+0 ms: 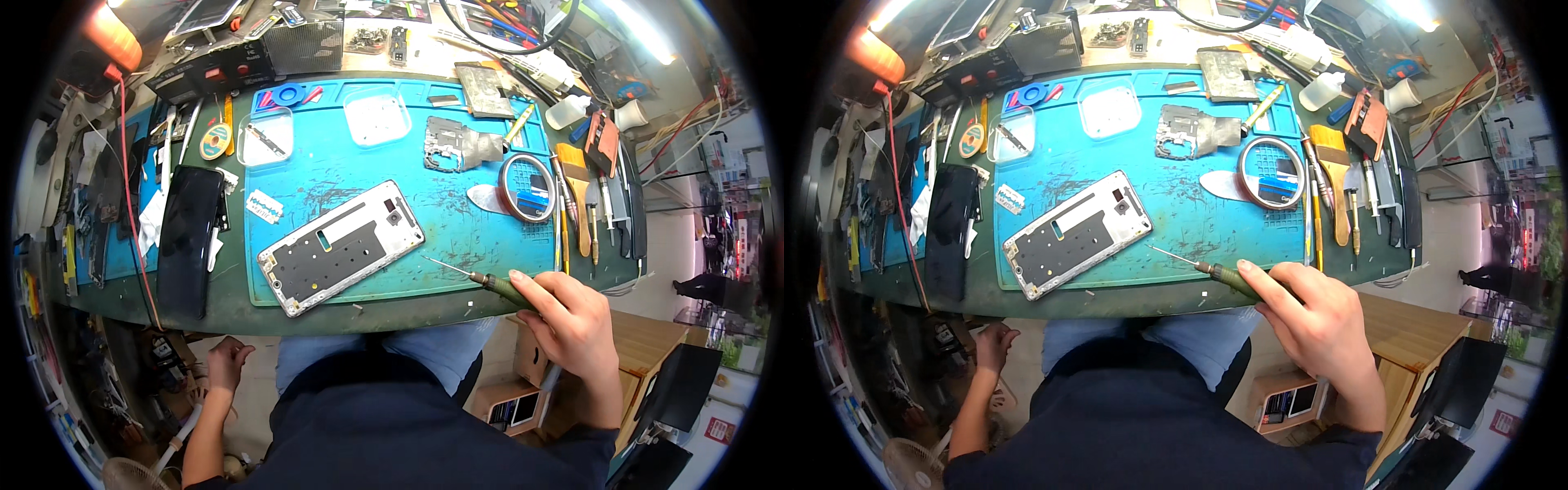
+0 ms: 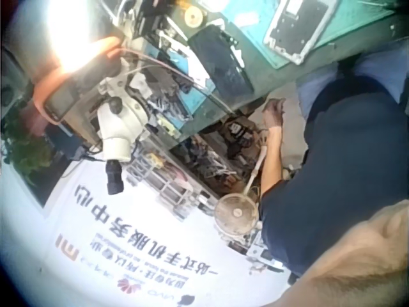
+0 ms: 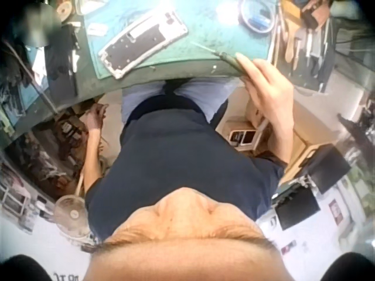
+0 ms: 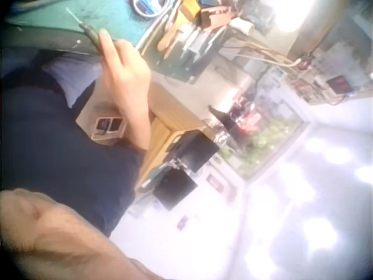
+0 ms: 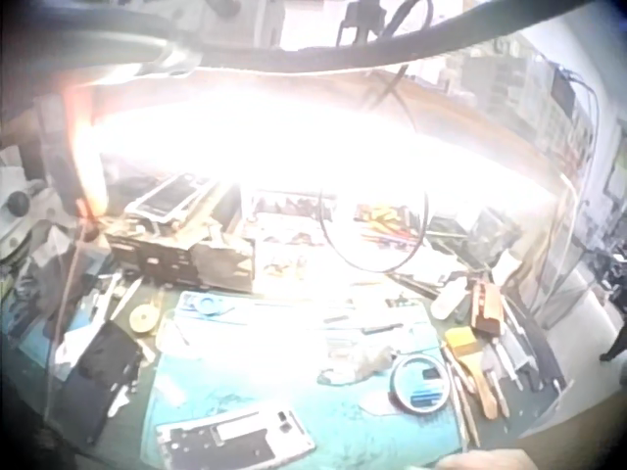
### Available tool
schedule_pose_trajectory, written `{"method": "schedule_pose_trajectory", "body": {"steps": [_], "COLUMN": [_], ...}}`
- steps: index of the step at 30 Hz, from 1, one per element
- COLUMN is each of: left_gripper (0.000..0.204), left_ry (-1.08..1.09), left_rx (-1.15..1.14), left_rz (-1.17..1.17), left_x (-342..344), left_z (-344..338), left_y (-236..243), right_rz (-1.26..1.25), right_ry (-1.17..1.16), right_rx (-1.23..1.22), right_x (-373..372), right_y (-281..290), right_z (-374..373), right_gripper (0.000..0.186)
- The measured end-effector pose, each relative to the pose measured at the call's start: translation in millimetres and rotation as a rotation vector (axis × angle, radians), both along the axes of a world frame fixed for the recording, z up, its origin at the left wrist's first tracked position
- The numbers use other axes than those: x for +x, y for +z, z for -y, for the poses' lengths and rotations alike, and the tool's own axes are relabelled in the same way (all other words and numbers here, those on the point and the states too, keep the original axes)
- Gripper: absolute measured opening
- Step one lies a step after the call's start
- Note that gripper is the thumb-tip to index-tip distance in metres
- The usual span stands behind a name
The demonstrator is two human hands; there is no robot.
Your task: The person is repairing a disassembled smartphone on a cluttered workbench. They apply adhesive tape to the phone's frame, use a small brush to clean the interior, and then use a screwdriver to tighten screws on the device's chassis.
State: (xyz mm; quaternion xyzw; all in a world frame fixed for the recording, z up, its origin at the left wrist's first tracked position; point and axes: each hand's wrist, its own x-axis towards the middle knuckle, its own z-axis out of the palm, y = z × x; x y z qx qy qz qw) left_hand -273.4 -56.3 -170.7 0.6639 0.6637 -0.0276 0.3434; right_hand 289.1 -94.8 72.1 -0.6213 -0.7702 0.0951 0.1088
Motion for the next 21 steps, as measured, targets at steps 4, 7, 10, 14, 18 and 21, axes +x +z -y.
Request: {"method": "schedule_pose_trajectory", "body": {"steps": [4, 7, 10, 14, 18, 21], "left_gripper": [0.022, 0.03, 0.033, 0.037, 0.087, 0.097], "left_ry": [-0.532, -0.729, -0.558, -0.653, -0.525, -0.601], "left_rx": [0.491, 0.288, 0.087, 0.757, 0.7, 0.67], "left_rz": [-0.063, -0.009, 0.257, 0.64, 0.348, 0.206], "left_x": [-3, 59, 105, 177, 254, 259], "left_z": [9, -12, -9, -47, -88, -98], "left_y": [-18, 64, 126, 179, 199, 195], "right_rz": [0.014, 0.008, 0.023, 0.076, 0.078, 0.065], "right_ry": [0.002, -0.006, 0.02, 0.056, 0.035, 0.008], "right_rx": [-0.011, -0.013, -0.003, 0.024, 0.046, 0.095], "right_x": [2, 5, 2, 9, 9, 12], "right_y": [1, 2, 4, 7, 9, 8], "right_z": [-2, -1, -7, -10, -4, 5], "right_gripper": [0.059, 0.059, 0.059, 0.059, 0.059, 0.058]}}
